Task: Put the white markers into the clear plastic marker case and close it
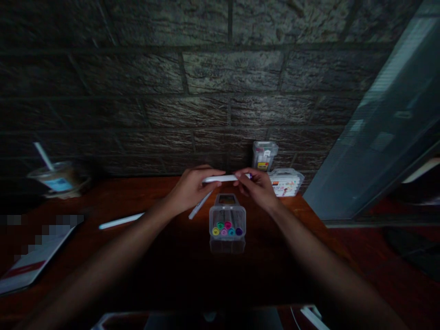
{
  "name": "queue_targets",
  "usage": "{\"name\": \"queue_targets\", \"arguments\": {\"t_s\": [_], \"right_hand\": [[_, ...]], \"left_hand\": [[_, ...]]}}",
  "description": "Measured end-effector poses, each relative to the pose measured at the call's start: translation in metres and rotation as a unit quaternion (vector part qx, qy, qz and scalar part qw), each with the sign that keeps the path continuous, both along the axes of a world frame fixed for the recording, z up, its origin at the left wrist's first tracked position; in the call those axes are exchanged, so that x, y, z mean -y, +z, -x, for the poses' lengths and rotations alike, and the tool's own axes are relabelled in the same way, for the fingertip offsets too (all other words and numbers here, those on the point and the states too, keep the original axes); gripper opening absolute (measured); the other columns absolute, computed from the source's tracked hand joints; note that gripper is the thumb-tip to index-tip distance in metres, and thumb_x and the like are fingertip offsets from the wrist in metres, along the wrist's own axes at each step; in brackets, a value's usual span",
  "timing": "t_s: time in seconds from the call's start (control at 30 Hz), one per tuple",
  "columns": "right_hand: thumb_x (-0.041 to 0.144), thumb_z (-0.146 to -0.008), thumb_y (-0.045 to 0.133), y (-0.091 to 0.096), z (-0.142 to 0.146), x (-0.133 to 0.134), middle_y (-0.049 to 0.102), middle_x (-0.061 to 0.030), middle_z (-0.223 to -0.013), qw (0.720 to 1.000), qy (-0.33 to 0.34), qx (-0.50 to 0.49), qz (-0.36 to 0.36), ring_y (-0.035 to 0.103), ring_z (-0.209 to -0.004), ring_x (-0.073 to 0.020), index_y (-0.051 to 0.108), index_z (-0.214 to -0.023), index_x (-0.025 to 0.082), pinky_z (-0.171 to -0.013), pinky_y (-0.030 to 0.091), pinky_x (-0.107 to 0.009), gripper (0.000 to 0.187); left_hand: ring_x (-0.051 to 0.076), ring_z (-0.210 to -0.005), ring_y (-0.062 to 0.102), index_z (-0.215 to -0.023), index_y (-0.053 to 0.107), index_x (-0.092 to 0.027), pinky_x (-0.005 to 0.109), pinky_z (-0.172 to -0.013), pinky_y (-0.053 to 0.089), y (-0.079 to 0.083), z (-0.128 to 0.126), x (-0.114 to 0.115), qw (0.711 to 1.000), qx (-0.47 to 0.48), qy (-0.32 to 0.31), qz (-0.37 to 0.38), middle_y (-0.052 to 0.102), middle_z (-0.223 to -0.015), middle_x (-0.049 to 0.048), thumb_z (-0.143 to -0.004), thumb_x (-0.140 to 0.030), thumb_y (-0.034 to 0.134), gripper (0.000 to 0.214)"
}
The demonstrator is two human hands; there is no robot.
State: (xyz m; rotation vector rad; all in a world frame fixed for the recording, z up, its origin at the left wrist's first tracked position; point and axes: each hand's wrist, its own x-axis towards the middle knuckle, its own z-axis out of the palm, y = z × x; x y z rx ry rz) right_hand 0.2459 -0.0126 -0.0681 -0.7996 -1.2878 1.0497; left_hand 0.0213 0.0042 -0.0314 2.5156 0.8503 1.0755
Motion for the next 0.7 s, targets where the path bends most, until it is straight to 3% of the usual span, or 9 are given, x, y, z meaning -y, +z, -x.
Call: {"name": "queue_targets", "arguments": {"t_s": [0.1,0.2,0.3,0.43,0.6,0.7], "right_hand": [[0.053,-0.073,0.088,-0.001,0.0,-0.001,0.073,0.0006,-0.071,0.999,0.01,-0.039,0.023,0.052,-0.049,-0.009,0.071,-0.084,0.022,-0.042,0.034,-0.022,0.037],[0.05,-0.072,0.09,-0.002,-0.002,-0.002,0.072,0.0015,-0.073,0.996,0.028,-0.071,0.056,0.054,-0.052,-0.0102,0.067,-0.087,0.023,-0.042,0.034,-0.021,0.038],[0.046,-0.069,0.091,-0.005,-0.003,-0.004,0.067,0.0032,-0.069,0.991,0.049,-0.089,0.092,0.055,-0.052,-0.0111,0.067,-0.092,0.024,-0.043,0.036,-0.022,0.041],[0.041,-0.07,0.09,-0.01,-0.004,-0.005,0.06,0.0051,-0.067,0.985,0.068,-0.1,0.122,0.053,-0.053,-0.0109,0.069,-0.095,0.024,-0.045,0.039,-0.023,0.037],[0.038,-0.073,0.086,-0.014,-0.003,-0.006,0.059,0.0045,-0.068,0.983,0.083,-0.097,0.133,0.05,-0.055,-0.0118,0.069,-0.096,0.025,-0.045,0.034,-0.023,0.032],[0.039,-0.071,0.088,-0.013,-0.003,-0.005,0.061,0.0037,-0.07,0.983,0.08,-0.094,0.137,0.049,-0.054,-0.0116,0.069,-0.095,0.024,-0.044,0.033,-0.023,0.034]], "left_hand": [[0.021,-0.088,0.075,-0.116,0.078,-0.019,0.032,-0.077,0.059,-0.013,0.001,0.003,0.989,0.13,0.042,0.059,0.081,-0.104,0.0077,-0.087,-0.031,0.079,0.031],[0.018,-0.079,0.073,-0.108,0.08,-0.019,0.029,-0.07,0.059,-0.023,0.0,0.011,0.971,0.212,0.041,0.101,0.082,-0.095,0.006,-0.083,-0.032,0.083,0.028],[0.017,-0.076,0.073,-0.107,0.081,-0.022,0.028,-0.069,0.059,-0.028,-0.006,0.021,0.964,0.24,-0.001,0.118,0.082,-0.093,0.0046,-0.082,-0.03,0.084,0.027],[0.018,-0.087,0.076,-0.11,0.08,-0.023,0.031,-0.08,0.062,-0.03,-0.013,0.029,0.951,0.265,-0.057,0.147,0.083,-0.103,0.0059,-0.083,-0.027,0.083,0.028],[0.02,-0.09,0.076,-0.112,0.08,-0.023,0.035,-0.085,0.062,-0.03,-0.012,0.032,0.947,0.269,-0.059,0.164,0.083,-0.105,0.007,-0.084,-0.03,0.083,0.03],[0.019,-0.087,0.075,-0.112,0.079,-0.022,0.034,-0.08,0.061,-0.03,-0.009,0.032,0.95,0.264,-0.054,0.155,0.082,-0.101,0.0068,-0.084,-0.031,0.082,0.029]]}}
